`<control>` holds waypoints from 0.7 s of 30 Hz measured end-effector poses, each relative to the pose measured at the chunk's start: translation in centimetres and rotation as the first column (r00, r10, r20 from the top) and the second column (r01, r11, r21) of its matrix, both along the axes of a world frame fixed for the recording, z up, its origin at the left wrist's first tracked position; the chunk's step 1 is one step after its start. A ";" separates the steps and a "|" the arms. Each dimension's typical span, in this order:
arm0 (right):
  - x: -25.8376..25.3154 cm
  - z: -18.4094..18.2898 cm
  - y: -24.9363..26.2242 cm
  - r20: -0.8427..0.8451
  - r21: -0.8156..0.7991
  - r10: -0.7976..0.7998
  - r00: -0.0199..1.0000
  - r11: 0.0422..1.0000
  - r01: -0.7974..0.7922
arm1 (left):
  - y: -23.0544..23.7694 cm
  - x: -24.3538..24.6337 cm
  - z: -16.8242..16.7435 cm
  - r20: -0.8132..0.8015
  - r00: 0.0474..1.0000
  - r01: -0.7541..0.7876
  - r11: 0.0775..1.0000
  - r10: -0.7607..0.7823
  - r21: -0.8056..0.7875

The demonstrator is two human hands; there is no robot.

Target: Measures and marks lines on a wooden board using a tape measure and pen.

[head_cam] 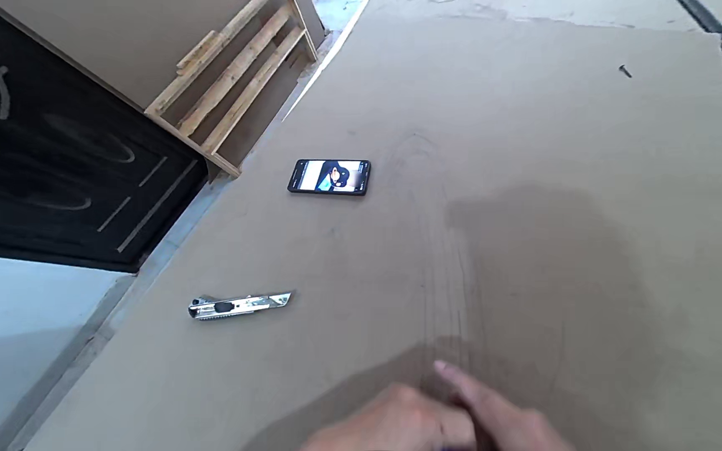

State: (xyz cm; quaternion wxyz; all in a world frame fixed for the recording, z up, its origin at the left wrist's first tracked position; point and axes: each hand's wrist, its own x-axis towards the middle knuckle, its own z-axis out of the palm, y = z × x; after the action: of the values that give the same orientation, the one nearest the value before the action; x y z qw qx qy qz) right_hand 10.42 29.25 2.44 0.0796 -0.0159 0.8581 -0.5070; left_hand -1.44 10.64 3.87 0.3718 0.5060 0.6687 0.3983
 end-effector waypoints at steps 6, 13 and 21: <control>-10.9 -2.2 10.1 -0.325 0.443 -0.051 0.944 0.874 0.200 | 2.5 -11.9 -3.3 -0.208 0.867 -0.376 0.868 0.453 0.324; -19.9 -2.4 12.1 -0.416 0.510 -0.025 0.909 0.821 0.256 | 5.2 -16.5 -5.8 -0.461 0.663 -0.399 0.799 0.590 0.450; -19.6 -4.4 11.4 -0.531 0.438 -0.076 0.844 0.828 0.350 | 4.4 -16.8 -6.2 -0.354 0.679 -0.481 0.754 0.644 0.448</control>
State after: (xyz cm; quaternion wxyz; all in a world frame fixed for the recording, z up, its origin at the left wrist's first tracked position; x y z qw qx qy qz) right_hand -9.18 40.69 -1.96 -0.1991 -0.0230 0.9495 -0.2413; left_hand -18.21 15.07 -2.30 -0.0387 0.4079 0.7903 0.4556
